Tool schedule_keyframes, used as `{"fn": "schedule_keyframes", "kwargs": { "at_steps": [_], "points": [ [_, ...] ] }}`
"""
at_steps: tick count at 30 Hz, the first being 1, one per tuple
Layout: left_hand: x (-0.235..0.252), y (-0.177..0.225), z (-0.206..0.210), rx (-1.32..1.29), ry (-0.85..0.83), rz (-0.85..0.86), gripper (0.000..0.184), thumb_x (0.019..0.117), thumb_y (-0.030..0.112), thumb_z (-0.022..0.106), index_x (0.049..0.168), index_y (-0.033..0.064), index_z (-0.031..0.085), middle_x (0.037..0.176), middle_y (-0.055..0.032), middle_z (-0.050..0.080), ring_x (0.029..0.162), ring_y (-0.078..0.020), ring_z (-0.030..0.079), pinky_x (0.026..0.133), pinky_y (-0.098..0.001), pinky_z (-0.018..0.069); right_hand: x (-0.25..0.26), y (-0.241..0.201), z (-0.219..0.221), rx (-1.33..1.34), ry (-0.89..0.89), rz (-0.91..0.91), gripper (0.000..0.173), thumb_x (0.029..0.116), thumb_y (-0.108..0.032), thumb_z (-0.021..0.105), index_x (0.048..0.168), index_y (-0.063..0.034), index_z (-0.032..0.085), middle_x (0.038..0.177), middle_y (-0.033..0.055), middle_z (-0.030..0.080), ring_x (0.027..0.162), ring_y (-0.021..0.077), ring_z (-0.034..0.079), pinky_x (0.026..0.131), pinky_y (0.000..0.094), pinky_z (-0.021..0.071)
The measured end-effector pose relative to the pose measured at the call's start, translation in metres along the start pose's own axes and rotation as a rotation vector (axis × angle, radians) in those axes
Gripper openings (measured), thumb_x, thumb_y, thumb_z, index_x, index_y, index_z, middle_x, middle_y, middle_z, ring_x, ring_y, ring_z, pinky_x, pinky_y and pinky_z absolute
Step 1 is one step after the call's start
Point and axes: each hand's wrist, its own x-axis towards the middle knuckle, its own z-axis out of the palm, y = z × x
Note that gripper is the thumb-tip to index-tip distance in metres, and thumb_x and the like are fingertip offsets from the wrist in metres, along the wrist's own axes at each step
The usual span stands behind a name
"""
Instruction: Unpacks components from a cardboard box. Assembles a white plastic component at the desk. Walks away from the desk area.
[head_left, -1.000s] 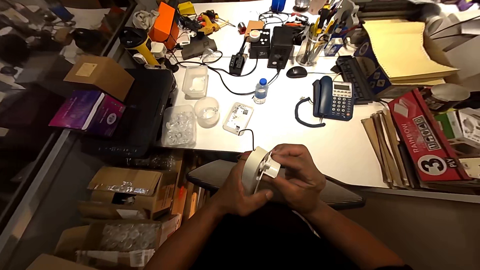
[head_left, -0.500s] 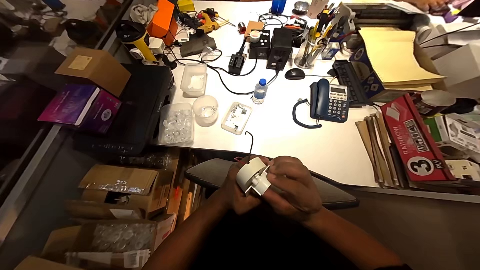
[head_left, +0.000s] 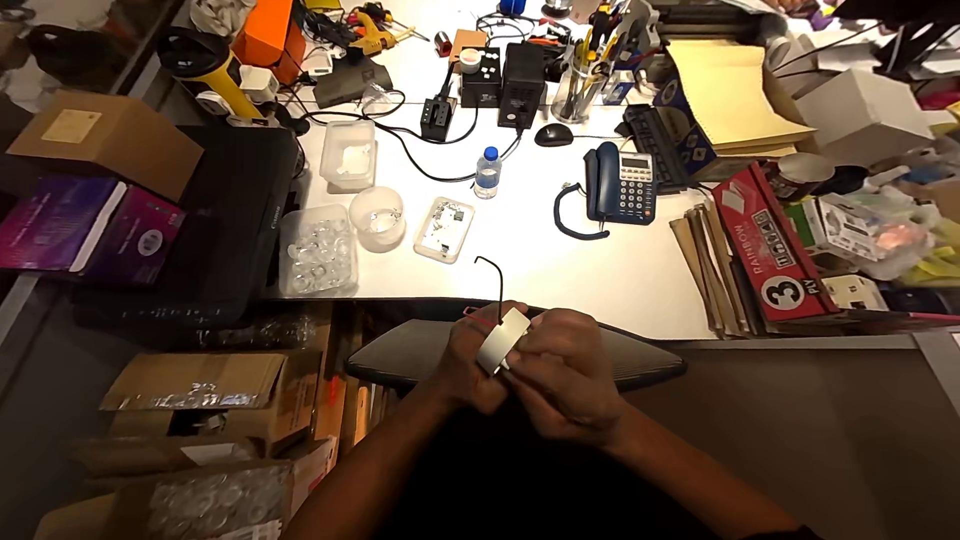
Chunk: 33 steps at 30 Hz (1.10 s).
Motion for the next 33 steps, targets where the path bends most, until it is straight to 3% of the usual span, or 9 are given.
{"fn": "schedule_keyframes", "kwargs": {
  "at_steps": [3,6,13,18,20,24,28,31,33],
  "points": [
    [0.003,0.002,0.006,-0.052,-0.022,-0.010,0.050,0.0964,0.038,0.062,0.127,-0.0004,0.059,0.117,-0.0067,0.070,0.111,-0.0047,0.065,0.099,-0.0253,0.0538,-0.004,-0.002,-0.003,0.018,0.041,0.024,0.012,0.0970,-0.017,0.069,0.109,-0.0146,0.068,0.116,0.0004,0.061,0.117,0.0140,0.055,0.104,0.0306,0.0459],
    [0.003,0.005,0.015,-0.127,-0.006,-0.068,0.053,0.0971,0.041,0.062,0.128,-0.0014,0.058,0.116,-0.0053,0.069,0.110,-0.0029,0.064,0.097,-0.0238,0.0542,-0.009,-0.001,-0.002,0.040,0.181,0.115,0.022,0.0891,-0.023,0.080,0.106,-0.0175,0.067,0.114,-0.0023,0.060,0.113,0.0099,0.057,0.098,0.0265,0.0502],
    [-0.003,0.009,0.027,-0.147,0.019,-0.166,0.051,0.0972,0.041,0.063,0.125,-0.0014,0.062,0.115,-0.0046,0.072,0.111,-0.0023,0.065,0.097,-0.0245,0.0550,-0.011,0.001,-0.006,0.087,0.243,0.129,0.027,0.0839,-0.015,0.084,0.102,-0.0132,0.065,0.103,-0.0008,0.061,0.101,0.0099,0.061,0.091,0.0268,0.0538],
    [-0.002,0.013,0.033,-0.138,0.047,-0.197,0.033,0.0959,0.028,0.068,0.118,0.0047,0.063,0.107,0.0047,0.073,0.104,0.0046,0.066,0.093,-0.0197,0.0564,-0.013,0.003,-0.009,0.007,0.243,0.154,0.025,0.0837,-0.017,0.084,0.097,-0.0118,0.064,0.098,-0.0001,0.062,0.096,0.0093,0.062,0.088,0.0256,0.0550],
    [-0.003,0.014,0.035,-0.117,0.066,-0.223,0.031,0.0921,0.024,0.071,0.112,0.0012,0.063,0.102,0.0037,0.073,0.101,0.0059,0.066,0.092,-0.0180,0.0563,-0.012,0.002,-0.011,-0.010,0.232,0.184,0.024,0.0844,-0.018,0.084,0.096,-0.0110,0.064,0.098,0.0001,0.062,0.096,0.0082,0.062,0.087,0.0239,0.0550],
    [-0.006,0.015,0.041,-0.138,0.102,-0.320,0.039,0.0866,0.023,0.080,0.109,-0.0048,0.064,0.100,0.0009,0.074,0.099,0.0054,0.067,0.092,-0.0175,0.0564,-0.008,-0.002,-0.015,-0.055,0.193,0.255,0.037,0.0801,-0.036,0.087,0.095,-0.0111,0.064,0.095,-0.0006,0.062,0.093,0.0069,0.062,0.082,0.0219,0.0536],
    [-0.007,0.010,0.046,-0.108,0.114,-0.247,0.043,0.0906,0.035,0.076,0.112,-0.0012,0.064,0.101,0.0042,0.073,0.099,0.0083,0.065,0.091,-0.0153,0.0551,0.001,-0.008,-0.013,-0.078,0.220,0.317,0.029,0.0817,-0.025,0.084,0.084,-0.0088,0.061,0.086,0.0013,0.061,0.083,0.0054,0.062,0.074,0.0189,0.0539],
    [-0.010,0.004,0.050,-0.097,0.147,-0.231,0.048,0.0917,0.038,0.074,0.112,-0.0046,0.064,0.100,-0.0011,0.074,0.099,0.0045,0.067,0.091,-0.0180,0.0561,0.004,-0.012,-0.010,-0.075,0.236,0.324,0.026,0.0819,-0.019,0.083,0.081,-0.0070,0.060,0.084,0.0030,0.061,0.078,0.0059,0.061,0.068,0.0178,0.0533],
    [-0.009,0.007,0.052,-0.069,0.155,-0.242,0.046,0.0930,0.039,0.072,0.111,-0.0037,0.064,0.099,0.0008,0.074,0.098,0.0073,0.066,0.091,-0.0157,0.0550,0.004,-0.012,-0.009,-0.088,0.252,0.314,0.024,0.0818,-0.016,0.082,0.079,-0.0064,0.059,0.082,0.0032,0.061,0.076,0.0052,0.061,0.066,0.0164,0.0522]
  ]
}}
